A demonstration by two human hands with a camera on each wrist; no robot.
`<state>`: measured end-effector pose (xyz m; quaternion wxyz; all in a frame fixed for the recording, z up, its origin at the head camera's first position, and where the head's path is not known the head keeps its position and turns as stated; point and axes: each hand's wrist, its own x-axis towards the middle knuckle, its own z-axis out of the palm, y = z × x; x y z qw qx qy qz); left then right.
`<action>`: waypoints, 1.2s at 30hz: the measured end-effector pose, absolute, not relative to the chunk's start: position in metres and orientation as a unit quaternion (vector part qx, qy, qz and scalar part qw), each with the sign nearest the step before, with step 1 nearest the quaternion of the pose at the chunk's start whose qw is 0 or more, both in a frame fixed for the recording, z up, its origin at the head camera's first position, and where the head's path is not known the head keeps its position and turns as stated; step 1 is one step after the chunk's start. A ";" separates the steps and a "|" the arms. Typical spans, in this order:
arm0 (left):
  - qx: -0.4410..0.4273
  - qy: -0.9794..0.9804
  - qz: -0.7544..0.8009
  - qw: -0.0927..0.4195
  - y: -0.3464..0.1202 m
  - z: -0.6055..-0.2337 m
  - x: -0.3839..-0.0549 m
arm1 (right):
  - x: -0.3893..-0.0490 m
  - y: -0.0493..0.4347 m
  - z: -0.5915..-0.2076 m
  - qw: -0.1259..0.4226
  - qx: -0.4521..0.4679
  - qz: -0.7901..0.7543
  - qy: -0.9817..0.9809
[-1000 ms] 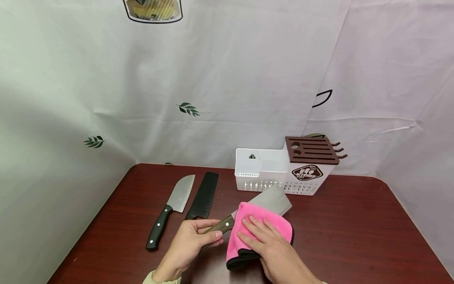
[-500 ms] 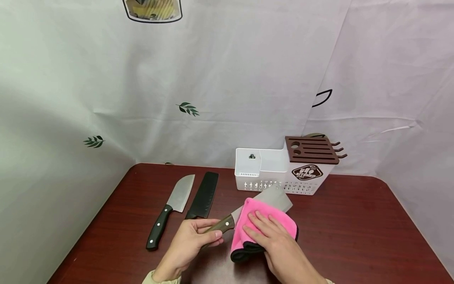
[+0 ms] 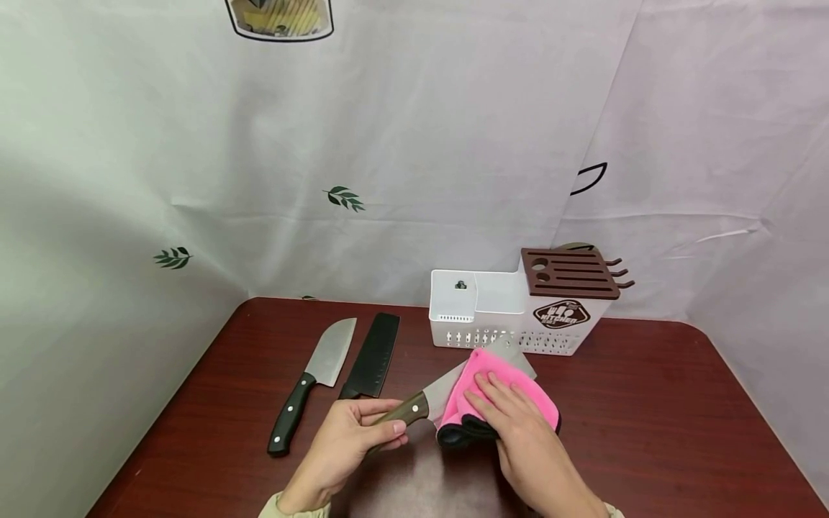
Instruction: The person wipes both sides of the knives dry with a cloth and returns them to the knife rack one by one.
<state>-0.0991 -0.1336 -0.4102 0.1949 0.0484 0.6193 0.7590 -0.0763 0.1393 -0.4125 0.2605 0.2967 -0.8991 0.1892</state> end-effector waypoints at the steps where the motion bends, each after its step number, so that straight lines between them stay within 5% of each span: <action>1: 0.049 0.619 0.759 0.195 -0.134 -0.410 -0.099 | -0.077 0.140 -0.412 0.264 0.291 0.191 -0.900; 23: 0.059 0.625 0.751 0.204 -0.136 -0.411 -0.100 | -0.088 0.201 -0.396 0.285 0.113 0.247 -0.919; 36: 0.058 0.621 0.754 0.204 -0.138 -0.408 -0.099 | -0.093 0.226 -0.393 0.137 -0.050 0.496 -0.856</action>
